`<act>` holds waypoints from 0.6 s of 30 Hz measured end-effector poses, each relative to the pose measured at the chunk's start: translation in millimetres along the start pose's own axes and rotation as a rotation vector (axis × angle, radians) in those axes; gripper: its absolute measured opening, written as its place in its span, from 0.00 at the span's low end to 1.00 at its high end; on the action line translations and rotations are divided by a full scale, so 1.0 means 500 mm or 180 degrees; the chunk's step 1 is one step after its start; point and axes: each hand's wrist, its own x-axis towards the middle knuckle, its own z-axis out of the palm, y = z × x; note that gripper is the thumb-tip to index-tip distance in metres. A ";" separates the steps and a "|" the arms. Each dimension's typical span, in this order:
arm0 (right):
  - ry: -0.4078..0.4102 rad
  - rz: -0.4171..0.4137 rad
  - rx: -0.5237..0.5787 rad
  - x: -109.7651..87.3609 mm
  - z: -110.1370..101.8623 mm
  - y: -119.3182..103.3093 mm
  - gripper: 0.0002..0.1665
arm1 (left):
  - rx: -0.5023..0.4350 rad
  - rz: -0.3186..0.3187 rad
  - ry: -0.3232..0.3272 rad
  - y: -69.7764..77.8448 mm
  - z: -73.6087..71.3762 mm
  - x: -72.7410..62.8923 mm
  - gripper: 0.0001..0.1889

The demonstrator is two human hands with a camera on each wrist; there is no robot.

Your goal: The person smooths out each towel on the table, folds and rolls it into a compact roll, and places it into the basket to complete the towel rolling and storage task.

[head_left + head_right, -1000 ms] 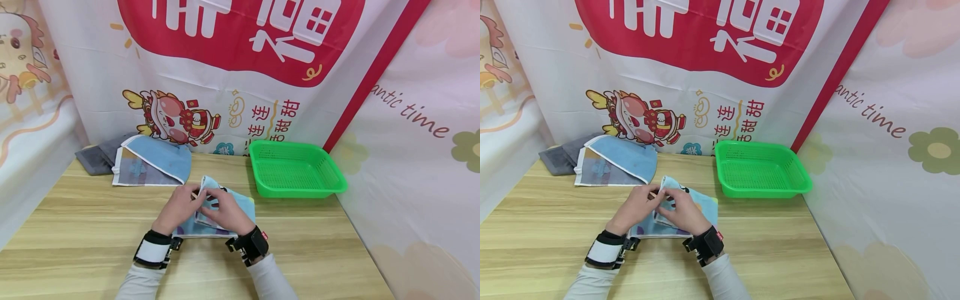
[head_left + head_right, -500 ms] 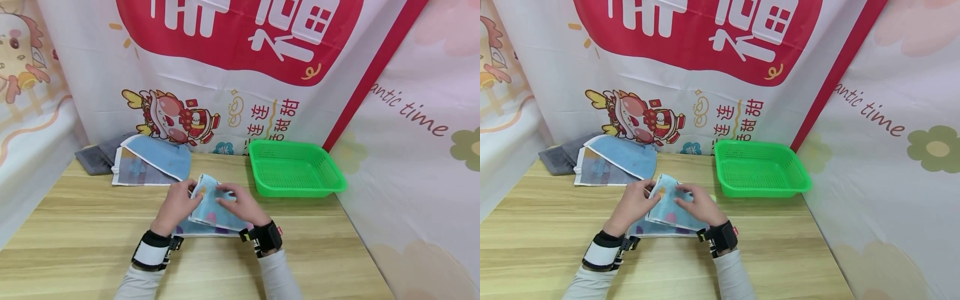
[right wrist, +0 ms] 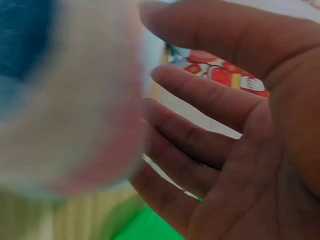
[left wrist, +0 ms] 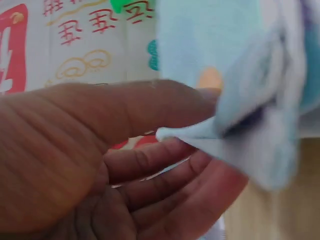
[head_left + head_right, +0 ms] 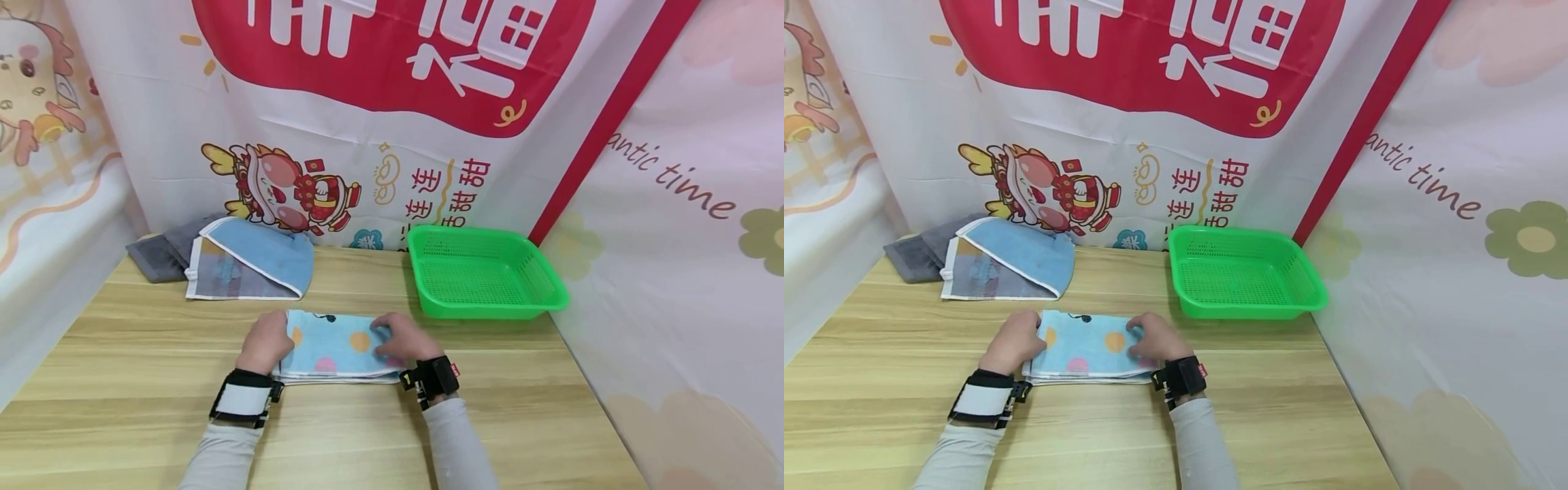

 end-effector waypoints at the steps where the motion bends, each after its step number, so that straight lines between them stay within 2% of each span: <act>1: 0.0003 0.0030 -0.0040 0.003 0.005 0.002 0.33 | 0.0047 -0.0030 0.0013 -0.006 0.003 0.002 0.12; 3: 0.0044 0.0032 -0.0117 0.008 0.015 0.005 0.33 | 0.0154 -0.0086 0.0052 -0.010 0.003 0.003 0.10; 6: 0.0113 0.0015 -0.0152 0.012 0.023 0.008 0.33 | 0.0374 -0.0029 0.0197 0.012 0.000 -0.004 0.05; 11: 0.0209 0.0089 -0.0121 0.017 0.028 0.008 0.34 | 0.0654 0.0238 0.0482 0.078 0.013 -0.019 0.18; 13: 0.0237 0.0105 -0.0136 0.019 0.029 0.008 0.33 | 0.0687 0.0271 0.0446 0.092 0.028 -0.020 0.14; 16: 0.0243 0.0118 -0.0170 0.019 0.030 0.007 0.32 | 0.0696 0.0194 0.0230 0.097 0.051 -0.019 0.06; 18: 0.0246 0.0114 -0.0182 0.019 0.031 0.007 0.32 | 0.0701 0.0135 0.0094 0.094 0.063 -0.019 0.04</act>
